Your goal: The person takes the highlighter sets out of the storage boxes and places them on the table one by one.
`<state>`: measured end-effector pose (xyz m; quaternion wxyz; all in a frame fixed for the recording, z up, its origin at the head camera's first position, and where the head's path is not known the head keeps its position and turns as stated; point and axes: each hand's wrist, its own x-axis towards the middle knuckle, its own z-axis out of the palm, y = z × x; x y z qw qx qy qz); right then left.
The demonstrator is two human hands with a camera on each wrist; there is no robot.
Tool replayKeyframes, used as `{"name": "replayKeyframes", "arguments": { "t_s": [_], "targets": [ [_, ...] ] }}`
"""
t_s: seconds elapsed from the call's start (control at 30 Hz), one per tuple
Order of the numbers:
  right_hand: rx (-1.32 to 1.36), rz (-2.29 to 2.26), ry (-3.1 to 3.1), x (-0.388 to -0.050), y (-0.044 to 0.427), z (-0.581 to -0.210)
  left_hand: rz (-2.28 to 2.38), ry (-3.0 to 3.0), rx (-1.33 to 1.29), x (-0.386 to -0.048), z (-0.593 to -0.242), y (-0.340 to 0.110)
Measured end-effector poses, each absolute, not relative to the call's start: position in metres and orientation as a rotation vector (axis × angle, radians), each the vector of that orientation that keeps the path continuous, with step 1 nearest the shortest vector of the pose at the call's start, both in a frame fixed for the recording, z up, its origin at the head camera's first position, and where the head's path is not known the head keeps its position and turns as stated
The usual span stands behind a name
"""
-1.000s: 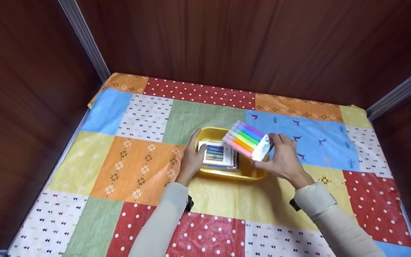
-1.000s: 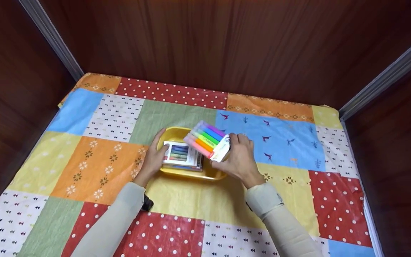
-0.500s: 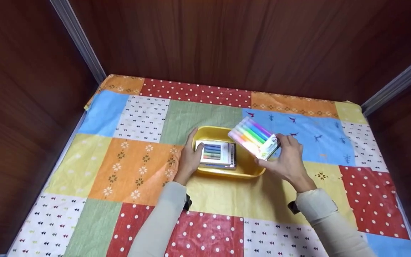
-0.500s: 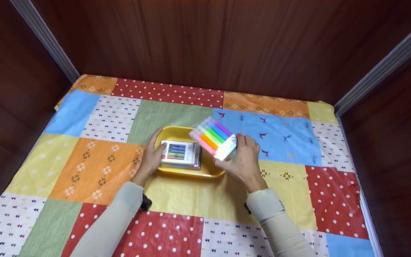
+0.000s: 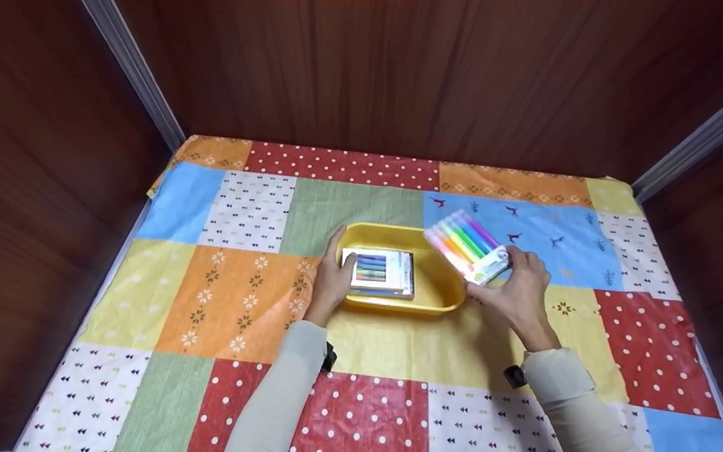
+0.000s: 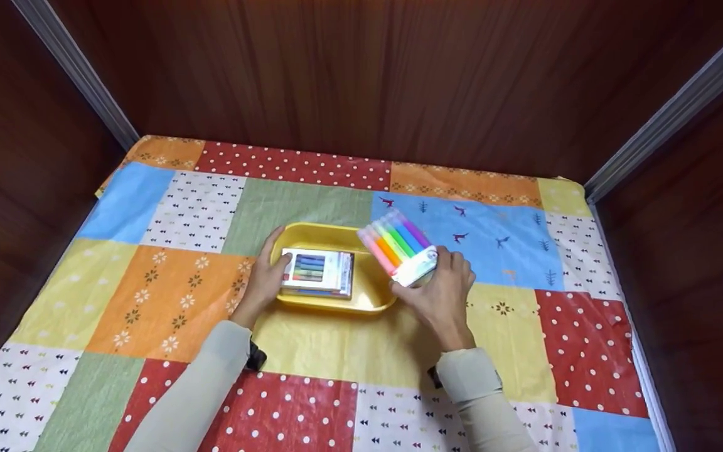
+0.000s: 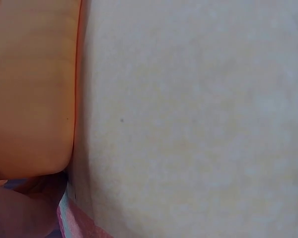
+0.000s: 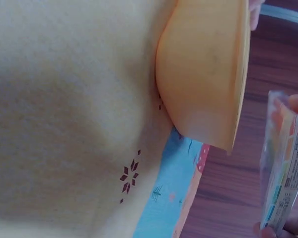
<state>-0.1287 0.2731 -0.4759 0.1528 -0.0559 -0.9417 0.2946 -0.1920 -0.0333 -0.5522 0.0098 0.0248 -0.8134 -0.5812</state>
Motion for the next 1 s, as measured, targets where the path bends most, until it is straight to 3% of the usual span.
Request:
{"name": "replayKeyframes", "arguments": {
  "t_s": [1.0],
  "targets": [
    [-0.849, 0.913, -2.581, -0.102, 0.279, -0.498, -1.805, -2.559, 0.072, -0.191, -0.554, -0.035]
  ]
}}
